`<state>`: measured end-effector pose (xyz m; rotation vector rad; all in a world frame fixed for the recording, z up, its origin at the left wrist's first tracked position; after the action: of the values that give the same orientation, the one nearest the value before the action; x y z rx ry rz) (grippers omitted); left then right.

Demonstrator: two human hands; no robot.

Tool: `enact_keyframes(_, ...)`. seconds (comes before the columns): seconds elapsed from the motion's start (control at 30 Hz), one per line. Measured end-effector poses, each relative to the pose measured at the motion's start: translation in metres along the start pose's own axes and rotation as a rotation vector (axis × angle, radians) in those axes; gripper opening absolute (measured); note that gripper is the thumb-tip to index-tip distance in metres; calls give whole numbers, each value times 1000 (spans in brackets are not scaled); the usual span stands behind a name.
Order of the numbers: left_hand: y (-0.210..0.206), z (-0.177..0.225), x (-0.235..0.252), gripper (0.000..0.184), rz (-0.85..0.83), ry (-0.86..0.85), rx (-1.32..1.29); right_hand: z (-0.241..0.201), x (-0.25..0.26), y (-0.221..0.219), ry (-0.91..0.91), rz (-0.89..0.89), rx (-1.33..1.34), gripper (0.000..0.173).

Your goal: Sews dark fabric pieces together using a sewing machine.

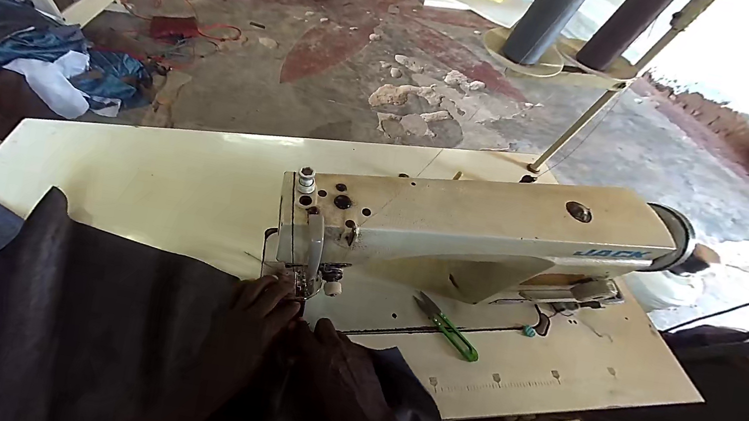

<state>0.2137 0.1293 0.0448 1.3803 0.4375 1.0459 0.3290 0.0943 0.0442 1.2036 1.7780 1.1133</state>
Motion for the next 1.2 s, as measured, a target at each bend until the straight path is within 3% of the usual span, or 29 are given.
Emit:
enact_keyframes(0.13,-11,-7,-11,46,31,30,-82,1,5,5,-11,-52,-28,47)
enact_keyframes(0.4,-11,-15,6,45,59,66,-88,8,26,12,-63,-158,-36,45)
enact_keyframes(1.2,-21,-25,12,49,64,82,-164,12,28,10,-121,-146,-121,45)
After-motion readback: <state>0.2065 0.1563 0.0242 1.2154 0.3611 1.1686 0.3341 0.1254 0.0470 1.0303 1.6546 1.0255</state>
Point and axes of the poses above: each hand's wrist, its own x-axis towards the middle knuckle, its own y-axis out of the back of the hand, z = x × y, the point moved 8 cm from there along x, towards the middle knuckle, and after that the axes turned 2 degrees about z, right-handed, at the moved point
